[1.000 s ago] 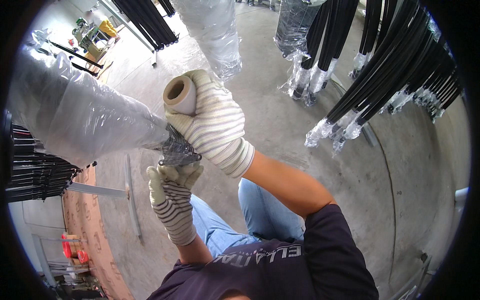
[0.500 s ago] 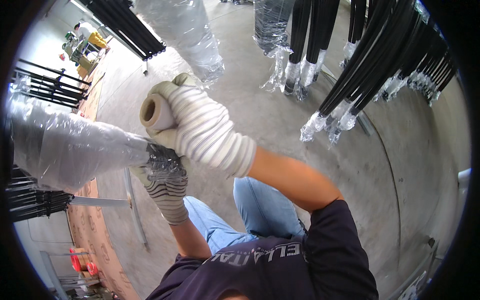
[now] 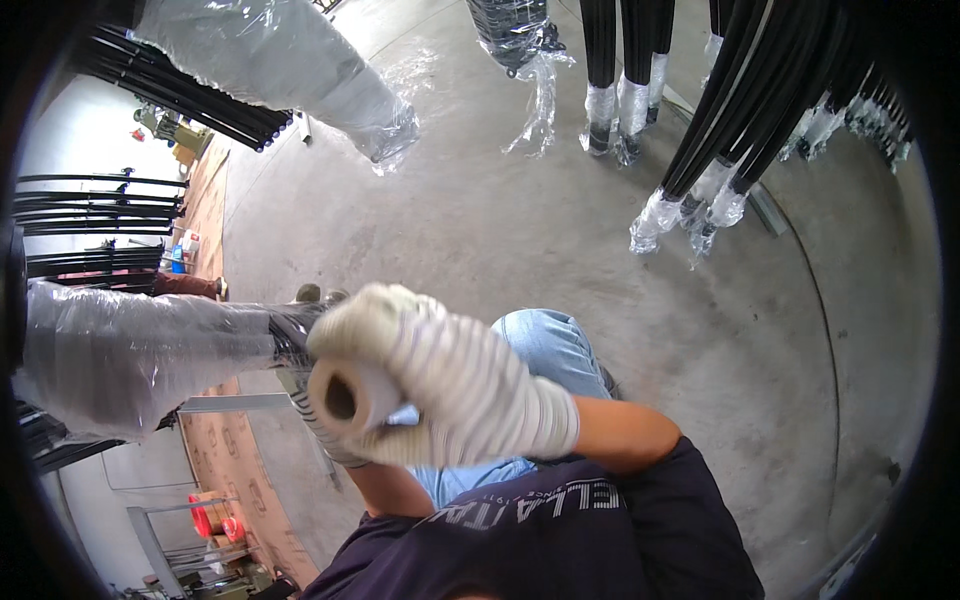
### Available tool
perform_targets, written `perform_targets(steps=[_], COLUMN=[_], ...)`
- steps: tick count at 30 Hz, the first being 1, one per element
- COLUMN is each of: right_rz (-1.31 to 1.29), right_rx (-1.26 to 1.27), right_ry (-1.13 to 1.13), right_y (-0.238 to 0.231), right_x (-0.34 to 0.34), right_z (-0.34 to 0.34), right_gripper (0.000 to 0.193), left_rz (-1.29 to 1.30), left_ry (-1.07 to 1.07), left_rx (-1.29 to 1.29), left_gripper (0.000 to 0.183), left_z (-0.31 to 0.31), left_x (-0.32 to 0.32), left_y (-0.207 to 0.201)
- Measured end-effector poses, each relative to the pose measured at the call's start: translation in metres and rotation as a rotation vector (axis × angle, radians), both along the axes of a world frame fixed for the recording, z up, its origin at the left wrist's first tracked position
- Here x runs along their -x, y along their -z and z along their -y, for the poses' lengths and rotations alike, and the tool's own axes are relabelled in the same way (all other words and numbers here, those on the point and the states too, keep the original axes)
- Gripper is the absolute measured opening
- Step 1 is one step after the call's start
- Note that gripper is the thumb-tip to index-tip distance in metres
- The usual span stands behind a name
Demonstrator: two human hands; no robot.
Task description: The person wraps the ends of long black metal poles hanging from a rack using white foam sheets and clear plastic wrap, then gathers additional foam sheets from a stack on a pallet.
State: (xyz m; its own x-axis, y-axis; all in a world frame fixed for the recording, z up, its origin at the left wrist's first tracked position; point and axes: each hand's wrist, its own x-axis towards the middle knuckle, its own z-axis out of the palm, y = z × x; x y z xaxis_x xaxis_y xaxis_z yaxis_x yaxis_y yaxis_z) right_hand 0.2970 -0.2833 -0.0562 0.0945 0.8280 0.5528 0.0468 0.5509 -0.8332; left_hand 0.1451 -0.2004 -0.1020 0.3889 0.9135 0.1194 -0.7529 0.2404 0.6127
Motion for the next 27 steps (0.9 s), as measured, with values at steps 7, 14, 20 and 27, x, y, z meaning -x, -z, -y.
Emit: perform_targets(steps=[7, 14, 20, 27], right_rz=[0.359, 0.405, 0.214, 0.137], right_rx=[-0.293, -0.344, -0.221, -0.137], right_ry=[0.700, 0.939, 0.338, 0.123], right_y=[0.028, 0.050, 0.051, 0.038], right_x=[0.055, 0.067, 0.044, 0.014], right_z=[0.019, -0.006, -0.005, 0.014], right_gripper=[0.045, 0.039, 0.051, 0.070], left_rz=[-0.240, -0.313, -0.296, -0.241], left_ry=[-0.132, -0.086, 0.005, 0.140], left_rx=[-0.285, -0.503, -0.689, -0.788], left_gripper=[0.062, 0.061, 0.061, 0.060], left_z=[0.017, 0.001, -0.031, -0.059], left_x=[-0.003, -0.008, -0.014, -0.023], left_y=[0.005, 0.006, -0.004, -0.021])
